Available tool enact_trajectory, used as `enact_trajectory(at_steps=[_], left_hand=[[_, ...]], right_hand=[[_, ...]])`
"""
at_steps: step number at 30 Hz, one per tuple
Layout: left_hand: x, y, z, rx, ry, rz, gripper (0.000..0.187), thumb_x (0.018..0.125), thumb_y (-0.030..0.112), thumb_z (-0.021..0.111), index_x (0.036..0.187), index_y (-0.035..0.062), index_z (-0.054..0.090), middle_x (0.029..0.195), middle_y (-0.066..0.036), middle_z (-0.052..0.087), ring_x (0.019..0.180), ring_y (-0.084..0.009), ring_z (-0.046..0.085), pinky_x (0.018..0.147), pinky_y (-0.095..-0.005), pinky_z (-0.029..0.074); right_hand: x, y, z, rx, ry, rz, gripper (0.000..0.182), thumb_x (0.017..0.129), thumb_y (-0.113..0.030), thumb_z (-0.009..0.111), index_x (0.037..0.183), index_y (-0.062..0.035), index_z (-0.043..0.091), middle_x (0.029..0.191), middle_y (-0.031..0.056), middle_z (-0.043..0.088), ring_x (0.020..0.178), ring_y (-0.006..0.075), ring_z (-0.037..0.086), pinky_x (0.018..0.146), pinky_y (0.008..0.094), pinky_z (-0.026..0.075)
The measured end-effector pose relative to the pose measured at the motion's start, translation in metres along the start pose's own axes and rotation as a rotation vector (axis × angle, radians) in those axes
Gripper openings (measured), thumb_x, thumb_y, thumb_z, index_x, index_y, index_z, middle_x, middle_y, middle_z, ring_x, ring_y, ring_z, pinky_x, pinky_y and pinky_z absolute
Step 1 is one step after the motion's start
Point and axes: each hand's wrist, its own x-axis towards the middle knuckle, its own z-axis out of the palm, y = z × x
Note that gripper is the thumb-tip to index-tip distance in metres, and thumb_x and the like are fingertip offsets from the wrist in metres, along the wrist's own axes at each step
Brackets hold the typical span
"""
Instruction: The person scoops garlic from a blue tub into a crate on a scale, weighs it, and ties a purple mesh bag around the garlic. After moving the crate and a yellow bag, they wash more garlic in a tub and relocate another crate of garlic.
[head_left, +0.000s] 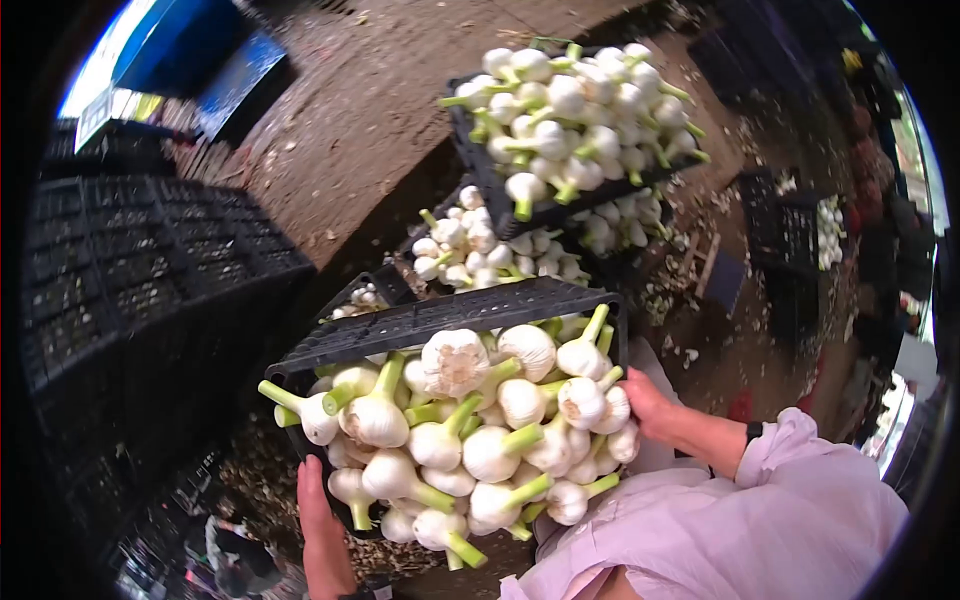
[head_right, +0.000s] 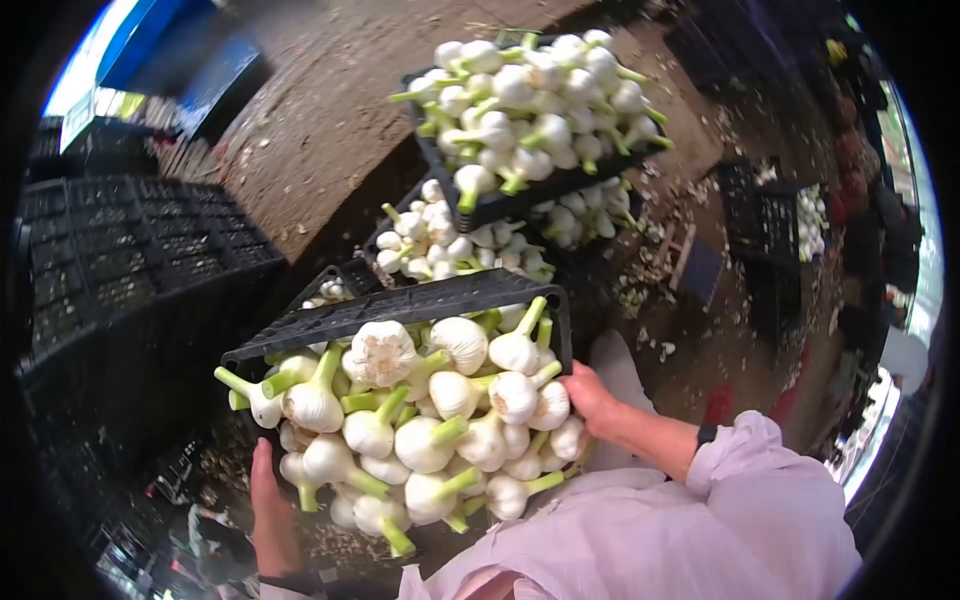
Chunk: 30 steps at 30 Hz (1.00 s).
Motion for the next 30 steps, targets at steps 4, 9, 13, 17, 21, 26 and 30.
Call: enact_trajectory(at_steps=[4,9,13,17,21,26,30], left_hand=[[-0.016,-0.025,0.067,-0.025,-0.202,-0.020,0.034,0.086,0.027,0.048,0.111,0.0032,0.045,0.103,-0.007,0.052,0.093,-0.0161,0.050,0.079,-0.0304,0.041],[-0.044,-0.044,0.201,0.214,-0.346,-0.094,0.032,0.085,0.031,0.047,0.109,0.0097,0.046,0.106,-0.005,0.052,0.097,-0.0169,0.051,0.081,-0.0316,0.042],[-0.051,-0.087,0.291,0.376,-0.277,-0.127,0.040,0.083,0.032,0.050,0.112,0.0050,0.043,0.107,-0.007,0.051,0.096,-0.0168,0.050,0.080,-0.0317,0.041],[-0.068,-0.126,0.352,0.398,-0.392,-0.171,0.045,0.082,0.030,0.051,0.114,0.0006,0.041,0.108,-0.009,0.050,0.096,-0.0165,0.048,0.083,-0.0299,0.038],[-0.084,-0.164,0.384,0.405,-0.408,-0.203,0.046,0.081,0.031,0.051,0.115,0.0016,0.041,0.108,-0.009,0.050,0.098,-0.0168,0.047,0.085,-0.0289,0.035],[-0.148,-0.176,0.411,0.367,-0.243,-0.236,0.039,0.083,0.028,0.049,0.112,0.0029,0.043,0.103,-0.008,0.052,0.092,-0.0165,0.051,0.077,-0.0301,0.042],[-0.155,-0.213,0.388,0.238,-0.263,-0.234,0.036,0.085,0.027,0.045,0.112,0.0042,0.042,0.104,-0.007,0.051,0.093,-0.0179,0.052,0.077,-0.0316,0.044]], right_hand=[[-0.012,0.008,-0.097,0.177,0.034,-0.027,0.039,0.075,-0.006,0.048,0.114,-0.0030,0.041,0.101,0.0125,0.053,0.088,0.0219,0.054,0.076,0.0354,0.046],[-0.049,0.002,-0.207,0.359,0.182,-0.120,0.030,0.077,-0.006,0.044,0.107,-0.0036,0.047,0.096,0.0108,0.055,0.084,0.0209,0.055,0.074,0.0353,0.047],[-0.054,0.023,-0.299,0.479,0.291,-0.193,0.027,0.082,-0.010,0.040,0.106,-0.0043,0.049,0.098,0.0106,0.056,0.087,0.0202,0.056,0.077,0.0352,0.047],[-0.060,0.031,-0.365,0.467,0.422,-0.252,0.025,0.081,-0.012,0.040,0.104,-0.0054,0.050,0.095,0.0094,0.056,0.084,0.0191,0.057,0.074,0.0341,0.048],[-0.053,0.028,-0.418,0.489,0.423,-0.252,0.030,0.075,-0.006,0.042,0.104,0.0004,0.047,0.094,0.0123,0.054,0.083,0.0205,0.056,0.073,0.0337,0.047],[-0.050,0.007,-0.462,0.331,0.406,-0.252,0.034,0.072,-0.004,0.043,0.105,0.0006,0.048,0.096,0.0123,0.055,0.086,0.0197,0.054,0.076,0.0312,0.044],[-0.014,0.021,-0.508,0.233,0.421,-0.312,0.027,0.072,-0.005,0.042,0.096,0.0002,0.053,0.086,0.0084,0.057,0.076,0.0164,0.054,0.070,0.0291,0.044]])
